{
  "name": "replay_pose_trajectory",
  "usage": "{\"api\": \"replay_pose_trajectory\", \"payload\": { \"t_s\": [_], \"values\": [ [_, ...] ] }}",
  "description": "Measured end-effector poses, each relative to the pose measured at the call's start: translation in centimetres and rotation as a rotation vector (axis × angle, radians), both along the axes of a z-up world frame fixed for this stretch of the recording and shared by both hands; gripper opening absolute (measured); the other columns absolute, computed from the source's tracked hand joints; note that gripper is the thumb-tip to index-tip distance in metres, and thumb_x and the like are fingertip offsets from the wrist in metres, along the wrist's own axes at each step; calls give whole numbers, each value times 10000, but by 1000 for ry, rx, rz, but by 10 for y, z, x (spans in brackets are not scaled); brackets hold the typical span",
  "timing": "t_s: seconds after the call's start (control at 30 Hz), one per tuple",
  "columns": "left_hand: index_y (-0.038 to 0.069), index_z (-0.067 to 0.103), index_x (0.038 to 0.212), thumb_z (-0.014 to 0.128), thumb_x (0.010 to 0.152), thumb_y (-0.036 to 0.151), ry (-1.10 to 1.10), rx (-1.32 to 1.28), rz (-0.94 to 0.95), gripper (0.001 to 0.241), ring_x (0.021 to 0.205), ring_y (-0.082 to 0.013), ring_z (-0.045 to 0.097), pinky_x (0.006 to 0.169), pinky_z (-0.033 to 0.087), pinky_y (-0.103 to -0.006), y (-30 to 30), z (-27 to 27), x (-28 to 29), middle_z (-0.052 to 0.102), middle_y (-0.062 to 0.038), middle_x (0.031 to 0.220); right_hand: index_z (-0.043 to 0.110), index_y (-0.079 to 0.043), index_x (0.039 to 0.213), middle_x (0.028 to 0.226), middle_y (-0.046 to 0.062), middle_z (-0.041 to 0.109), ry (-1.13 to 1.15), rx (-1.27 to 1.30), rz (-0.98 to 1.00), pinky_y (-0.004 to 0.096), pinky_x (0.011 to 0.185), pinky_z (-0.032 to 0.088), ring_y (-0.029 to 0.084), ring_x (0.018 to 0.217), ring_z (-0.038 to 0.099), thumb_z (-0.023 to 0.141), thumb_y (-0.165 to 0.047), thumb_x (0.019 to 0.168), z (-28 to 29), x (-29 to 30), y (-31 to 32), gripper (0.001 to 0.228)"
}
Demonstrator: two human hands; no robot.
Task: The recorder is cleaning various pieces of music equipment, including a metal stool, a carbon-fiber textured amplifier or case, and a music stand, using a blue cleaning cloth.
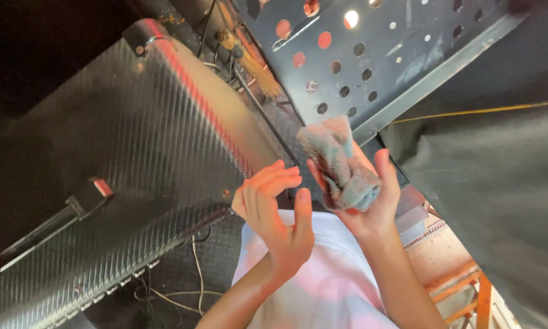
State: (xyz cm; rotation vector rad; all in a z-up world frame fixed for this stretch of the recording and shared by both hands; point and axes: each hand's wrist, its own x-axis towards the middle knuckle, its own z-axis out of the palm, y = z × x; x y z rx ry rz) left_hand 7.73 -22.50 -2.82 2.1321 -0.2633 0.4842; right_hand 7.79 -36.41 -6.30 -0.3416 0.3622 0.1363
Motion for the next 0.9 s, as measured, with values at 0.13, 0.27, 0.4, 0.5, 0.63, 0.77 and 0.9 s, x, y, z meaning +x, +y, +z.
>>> {"api": "replay_pose_trajectory", "payload": {
  "t_s": [0.13,0.27,0.4,0.5,0.63,0.77,0.9],
  "values": [
    [73,600,1108,650,938,68,0,-28,73,177,1198,-261,645,1077,321,-397,0,-3,-1,688,-50,1130,334,40,1563,1527,196,499,-109,-235,187,376,1138,426,285,1365,535,622,-335,853,17,15,5,853],
    [59,590,1111,633,977,63,8,-186,117,141,1226,-293,640,1111,421,-422,-6,-7,-20,667,-87,1167,401,62,1535,1418,210,570,-131,-209,260,365,1029,475,266,1219,601,568,-168,879,9,1,1,715],
    [18,590,1126,596,1002,55,18,-315,190,129,1284,-355,605,1097,480,-448,-39,-11,-51,636,-144,1220,435,39,1486,1371,156,593,-74,-332,328,342,1042,488,214,1217,602,525,-91,850,19,-19,-4,656],
    [13,594,1115,544,995,70,13,-341,308,143,1306,-375,561,1147,450,-497,-71,-31,-89,585,-189,1251,439,19,1482,1356,144,594,-37,-374,406,338,1011,470,216,1204,589,513,-120,873,6,-52,-19,628],
    [4,594,1111,513,999,73,37,-352,427,155,1296,-386,551,1140,451,-509,-100,-50,-121,579,-202,1249,433,3,1485,1373,119,574,-14,-336,499,329,1048,439,206,1247,563,493,-170,905,-5,-85,-35,609],
    [13,614,1104,486,990,58,24,-281,459,177,1281,-372,553,1138,464,-497,-103,-52,-133,578,-183,1236,416,-14,1496,1381,106,557,-38,-438,559,321,1064,406,181,1269,537,473,-201,924,-14,-99,-39,605],
    [28,664,1089,541,950,27,6,-167,426,186,1212,-362,606,1051,524,-454,-81,-45,-111,613,-152,1164,432,5,1476,1397,135,557,-120,-417,530,361,1083,414,212,1284,538,539,-160,936,-24,-77,-32,575]
  ]
}}
